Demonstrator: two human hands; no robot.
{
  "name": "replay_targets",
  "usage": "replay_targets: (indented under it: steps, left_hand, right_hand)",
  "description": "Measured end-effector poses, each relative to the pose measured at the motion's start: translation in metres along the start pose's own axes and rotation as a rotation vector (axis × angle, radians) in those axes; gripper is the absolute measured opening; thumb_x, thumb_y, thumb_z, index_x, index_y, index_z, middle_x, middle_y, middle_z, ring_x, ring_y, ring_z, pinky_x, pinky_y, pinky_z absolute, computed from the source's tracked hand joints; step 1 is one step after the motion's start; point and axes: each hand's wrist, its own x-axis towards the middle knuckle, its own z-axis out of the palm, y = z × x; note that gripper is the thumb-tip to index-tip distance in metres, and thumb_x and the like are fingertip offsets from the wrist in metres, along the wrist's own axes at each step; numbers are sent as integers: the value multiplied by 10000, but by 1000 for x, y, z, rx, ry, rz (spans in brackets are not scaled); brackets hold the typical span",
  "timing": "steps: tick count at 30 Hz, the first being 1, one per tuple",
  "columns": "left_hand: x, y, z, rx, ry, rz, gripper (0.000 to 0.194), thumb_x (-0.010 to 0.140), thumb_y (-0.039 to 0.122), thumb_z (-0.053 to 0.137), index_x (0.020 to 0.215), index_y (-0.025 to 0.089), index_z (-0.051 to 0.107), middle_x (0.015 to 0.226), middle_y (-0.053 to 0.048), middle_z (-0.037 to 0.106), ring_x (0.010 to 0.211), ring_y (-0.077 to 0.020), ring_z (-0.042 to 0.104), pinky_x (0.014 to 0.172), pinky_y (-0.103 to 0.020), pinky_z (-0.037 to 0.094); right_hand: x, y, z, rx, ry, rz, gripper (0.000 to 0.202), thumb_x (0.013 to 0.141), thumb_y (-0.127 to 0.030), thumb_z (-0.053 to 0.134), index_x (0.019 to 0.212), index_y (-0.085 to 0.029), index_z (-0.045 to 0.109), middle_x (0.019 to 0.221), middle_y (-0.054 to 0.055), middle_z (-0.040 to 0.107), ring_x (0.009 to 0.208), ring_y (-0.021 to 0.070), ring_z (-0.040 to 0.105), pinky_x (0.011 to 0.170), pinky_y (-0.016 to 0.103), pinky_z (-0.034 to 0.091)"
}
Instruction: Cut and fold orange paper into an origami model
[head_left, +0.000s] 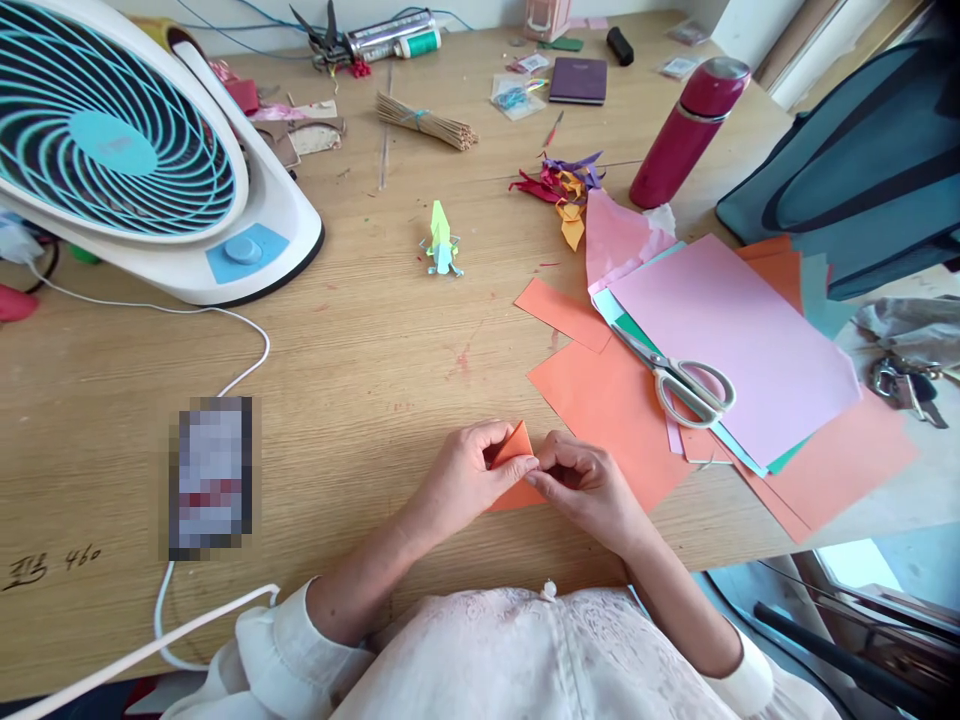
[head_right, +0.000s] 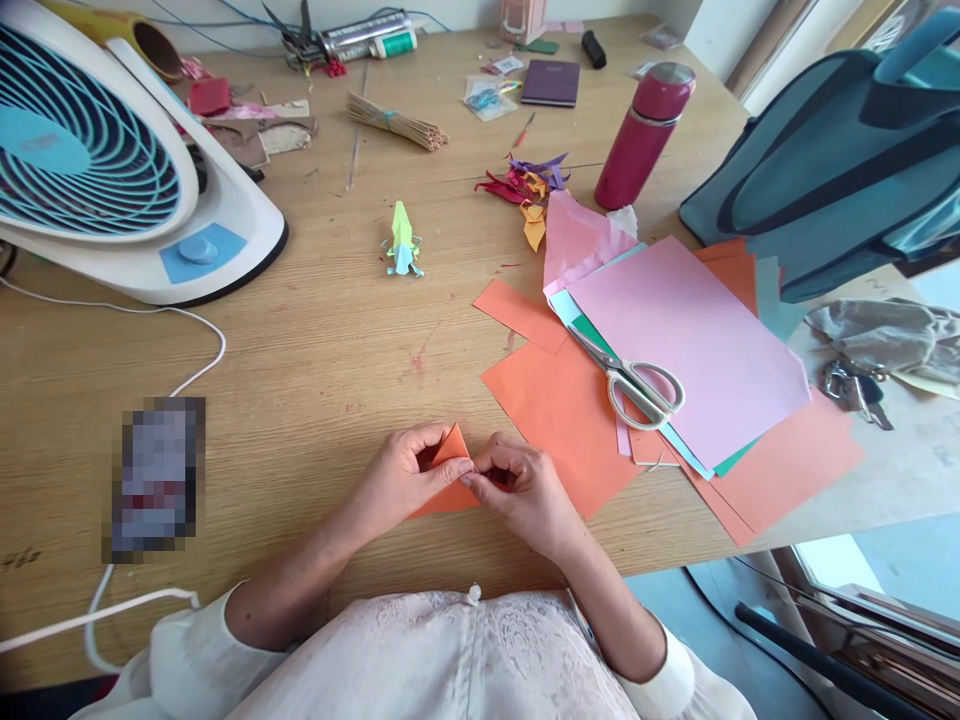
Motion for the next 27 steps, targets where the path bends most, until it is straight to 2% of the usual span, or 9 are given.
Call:
replay_targets:
  steps: [8, 13, 17, 22, 27]
  left_hand:
    - [-1, 9, 0, 68, 1, 43, 355, 819, 229, 653, 604, 189, 374, 629, 63, 389, 617, -99, 376, 594, -239, 326]
    - [-1, 8, 2, 87, 6, 27, 316, 814, 246, 651, 606, 188, 421, 624, 59, 419, 611, -100, 390, 579, -239, 333]
    - [0, 8, 0, 17, 15, 2, 275, 814, 228, 650, 603, 178, 480, 607, 58, 445, 604, -91, 407, 556, -222, 339]
    - [2, 15, -5, -90, 43, -15, 161, 821, 226, 643, 672, 170, 621, 666, 28, 610, 649, -104, 530, 616, -211, 439]
    - [5, 17, -9, -185, 127, 3, 189, 822, 261, 650, 664, 166, 607, 665, 14, 627, 648, -112, 561, 640, -220, 469]
  right_hand:
    - [-2, 1, 2, -31, 0, -11, 242, 893, -282, 638, 673, -199, 583, 694, -8, 489, 605, 125, 431, 551, 272, 329]
    - [-1, 0, 1, -47, -16, -35, 246, 901, -273, 620, 674, -199, 562, 695, -6, 493, 614, 128, 439, 560, 273, 334]
    - [-1, 0, 0, -41, -35, -45, 257, 907, -301, 633, 682, -201, 558, 700, -10, 492, 614, 124, 427, 566, 274, 332]
    - [-2, 0, 0, -33, -58, -33, 284, 904, -324, 640, 674, -205, 524, 697, -13, 477, 605, 124, 408, 565, 279, 330]
    - [-3, -1, 0, -43, -75, -40, 310, 909, -342, 632, 665, -207, 496, 682, -17, 458, 598, 124, 392, 557, 280, 321]
